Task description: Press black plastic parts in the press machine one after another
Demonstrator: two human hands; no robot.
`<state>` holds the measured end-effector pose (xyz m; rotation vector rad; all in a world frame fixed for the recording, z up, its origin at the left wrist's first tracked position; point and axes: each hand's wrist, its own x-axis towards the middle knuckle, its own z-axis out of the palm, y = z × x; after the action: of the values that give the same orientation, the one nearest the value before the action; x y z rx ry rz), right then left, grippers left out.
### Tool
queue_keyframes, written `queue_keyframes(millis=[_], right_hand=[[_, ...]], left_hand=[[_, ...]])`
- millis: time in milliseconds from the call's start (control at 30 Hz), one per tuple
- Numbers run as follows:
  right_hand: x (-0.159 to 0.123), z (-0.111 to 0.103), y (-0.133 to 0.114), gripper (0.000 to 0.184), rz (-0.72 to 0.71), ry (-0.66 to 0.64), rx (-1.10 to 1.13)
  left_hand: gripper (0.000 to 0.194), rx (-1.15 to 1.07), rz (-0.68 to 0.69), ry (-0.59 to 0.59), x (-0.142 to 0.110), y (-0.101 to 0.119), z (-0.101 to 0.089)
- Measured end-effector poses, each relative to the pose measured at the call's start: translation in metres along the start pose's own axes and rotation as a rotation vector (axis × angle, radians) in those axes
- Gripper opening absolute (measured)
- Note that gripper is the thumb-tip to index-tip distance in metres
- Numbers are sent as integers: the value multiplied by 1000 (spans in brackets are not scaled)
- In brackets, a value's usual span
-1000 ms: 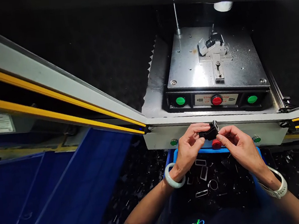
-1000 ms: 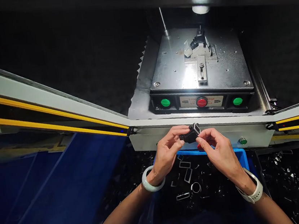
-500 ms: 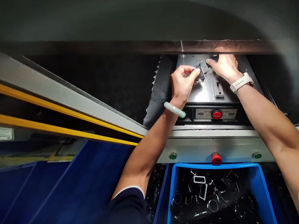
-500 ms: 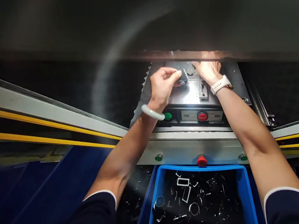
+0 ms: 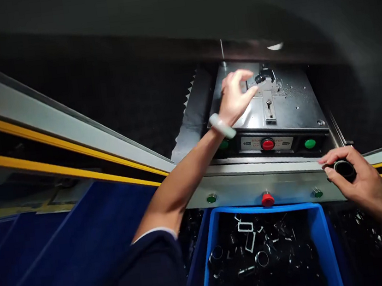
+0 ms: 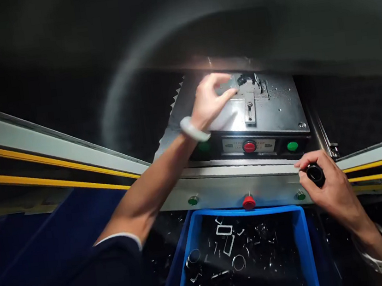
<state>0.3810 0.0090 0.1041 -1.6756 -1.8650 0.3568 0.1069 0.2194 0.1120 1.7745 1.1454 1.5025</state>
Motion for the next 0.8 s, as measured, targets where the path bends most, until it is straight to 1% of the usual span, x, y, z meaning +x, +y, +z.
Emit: queue_keyframes(millis=[33,67,133,167,200,233,267,333,367,433,500,567,633,700,733,767,800], right_hand=[[-17,4,5,22,-2,3,-12],[-33,10,10,20,0,3,-37],[-58,22,25,19,7,12,-124],[-69,27,33,19,13,10,-183],[-78,32,42,21,25,1,-248],[-86,36,50,22,40,-14,-312],[-92,39,59,23,50,-41,-365],[-99,43,72,25,58,-101,-423],[-100,45,76,25,59,-115,-431],[-97,50,80,23,71,-112,-433],[-93,55,81,23,95,-98,-424],[-92,57,80,24,110,-91,-402],[-98,51,82,25,119,-78,-393],[-112,34,86,27,156,-32,-470],[-121,22,87,29,182,-10,-557],[-131,11,88,32,202,8,-668],[-140,0,86,35,212,15,-786]], left_hand=[[18,102,42,-51,-35,3,-15],[15,161,67,-34,-73,6,-32],[13,275,30,-19,-150,8,-66],[12,328,-14,-35,-183,6,-82],[13,367,-79,-80,-211,2,-97],[15,415,-141,-136,-233,-5,-109],[18,461,-194,-188,-248,-13,-118],[29,513,-256,-300,-263,-30,-131],[33,524,-263,-348,-265,-37,-135],[33,544,-259,-411,-262,-46,-138],[31,603,-255,-409,-258,-46,-138],[29,679,-268,-387,-258,-39,-135],[30,746,-273,-361,-261,-28,-127],[32,761,-236,-326,-264,-14,-112],[31,726,-198,-331,-265,-6,-101],[30,660,-148,-372,-266,3,-87],[29,570,-94,-447,-268,11,-71]])
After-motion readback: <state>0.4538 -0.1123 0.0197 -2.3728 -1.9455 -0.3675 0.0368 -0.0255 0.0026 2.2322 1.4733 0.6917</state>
